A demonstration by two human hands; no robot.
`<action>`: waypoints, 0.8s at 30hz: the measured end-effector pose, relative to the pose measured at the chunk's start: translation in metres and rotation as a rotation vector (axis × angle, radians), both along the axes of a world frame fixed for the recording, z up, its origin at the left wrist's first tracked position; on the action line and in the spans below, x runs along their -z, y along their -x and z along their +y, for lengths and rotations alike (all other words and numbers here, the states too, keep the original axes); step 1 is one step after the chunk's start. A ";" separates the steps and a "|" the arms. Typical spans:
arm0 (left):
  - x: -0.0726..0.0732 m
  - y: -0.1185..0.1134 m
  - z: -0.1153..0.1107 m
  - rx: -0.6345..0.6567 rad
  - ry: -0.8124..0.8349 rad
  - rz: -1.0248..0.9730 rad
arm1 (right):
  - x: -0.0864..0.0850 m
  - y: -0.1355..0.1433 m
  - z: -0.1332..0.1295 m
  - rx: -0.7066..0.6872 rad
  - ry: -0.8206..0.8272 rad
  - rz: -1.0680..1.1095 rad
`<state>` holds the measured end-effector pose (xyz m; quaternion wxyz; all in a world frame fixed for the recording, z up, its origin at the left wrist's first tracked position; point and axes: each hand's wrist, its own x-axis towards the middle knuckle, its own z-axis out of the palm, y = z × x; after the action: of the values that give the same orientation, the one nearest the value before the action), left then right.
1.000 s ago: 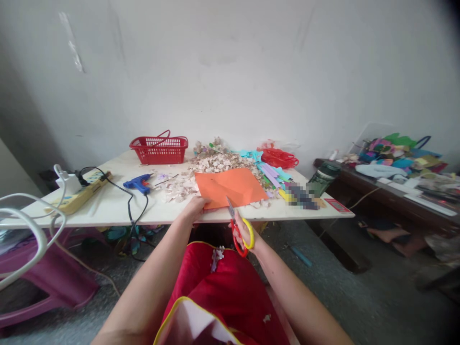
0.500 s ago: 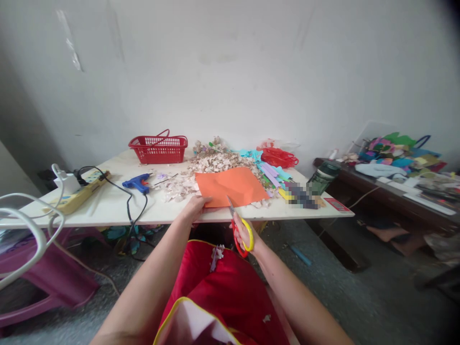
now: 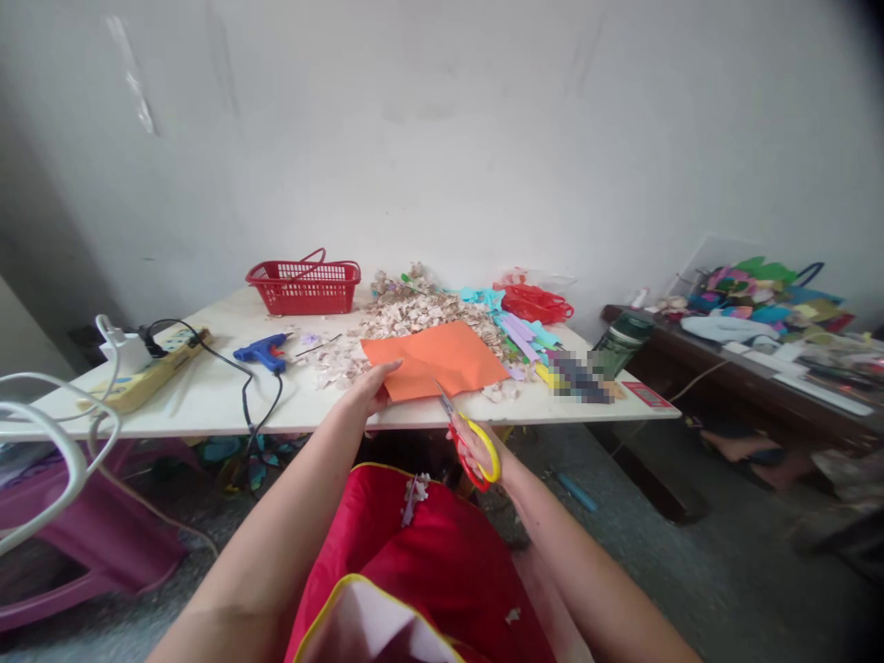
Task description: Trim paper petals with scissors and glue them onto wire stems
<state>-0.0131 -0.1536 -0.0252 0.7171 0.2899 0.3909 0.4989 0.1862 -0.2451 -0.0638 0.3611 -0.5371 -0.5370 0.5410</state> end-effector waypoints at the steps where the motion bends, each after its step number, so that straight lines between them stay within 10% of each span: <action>1: -0.001 0.000 0.002 -0.016 0.017 0.016 | -0.002 -0.003 0.001 -0.014 -0.009 -0.014; 15: 0.008 -0.022 0.008 -0.290 -0.266 -0.125 | -0.024 -0.006 0.004 0.003 -0.133 0.032; 24: 0.013 -0.041 -0.001 -0.395 -0.301 -0.139 | -0.013 0.001 -0.002 -0.015 0.109 0.147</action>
<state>0.0283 -0.1547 -0.0379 0.5796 0.2765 0.3110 0.7007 0.1855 -0.2472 -0.0505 0.3658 -0.5109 -0.4826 0.6101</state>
